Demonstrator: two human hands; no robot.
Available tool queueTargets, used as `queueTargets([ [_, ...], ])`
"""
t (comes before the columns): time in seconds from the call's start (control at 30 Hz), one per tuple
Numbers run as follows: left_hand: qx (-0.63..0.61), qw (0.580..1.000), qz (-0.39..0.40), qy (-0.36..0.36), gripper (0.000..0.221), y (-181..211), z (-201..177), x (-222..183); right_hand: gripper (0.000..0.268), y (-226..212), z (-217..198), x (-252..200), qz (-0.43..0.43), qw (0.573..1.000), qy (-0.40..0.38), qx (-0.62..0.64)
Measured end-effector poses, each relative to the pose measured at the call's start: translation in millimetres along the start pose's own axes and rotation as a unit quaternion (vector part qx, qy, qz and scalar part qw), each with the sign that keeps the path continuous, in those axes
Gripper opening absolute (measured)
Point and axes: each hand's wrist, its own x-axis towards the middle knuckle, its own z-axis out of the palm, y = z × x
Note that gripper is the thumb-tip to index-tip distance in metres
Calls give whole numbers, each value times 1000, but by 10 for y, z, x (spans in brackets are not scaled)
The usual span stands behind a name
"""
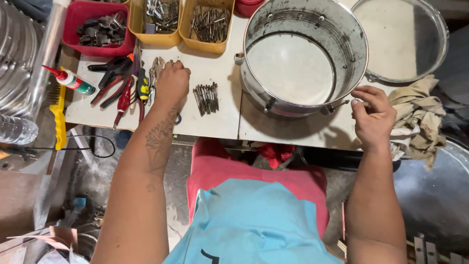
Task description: Repairing a drum by applying adhesive and assembling metal hardware components onto the shell
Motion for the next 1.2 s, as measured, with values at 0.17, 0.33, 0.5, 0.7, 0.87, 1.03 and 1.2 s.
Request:
queueTargets([
  [0.17,6,1000,1,16,18,-78,278,65,31,-292,85,38,21,999,-32,-11],
  [0.33,6,1000,-14,-22,28,-140,386,163,34,-180,-27,110,-51,995,-65,-58],
  [0.5,122,987,34,-96,24,-116,258,277,48,199,-246,395,-227,909,-168,-306],
  [0.7,131,980,12,-152,45,-64,47,283,37,-8,-269,498,-243,884,-207,-341],
  [0.87,27,999,-41,18,32,-210,410,262,28,66,-12,307,-287,899,-151,-294],
  [1.03,-178,971,-1,160,30,498,-505,24,26,-32,373,66,-281,906,-92,-302],
  [1.2,-359,920,142,65,39,1305,-897,-42,26,-380,896,-84,-259,916,-15,-306],
])
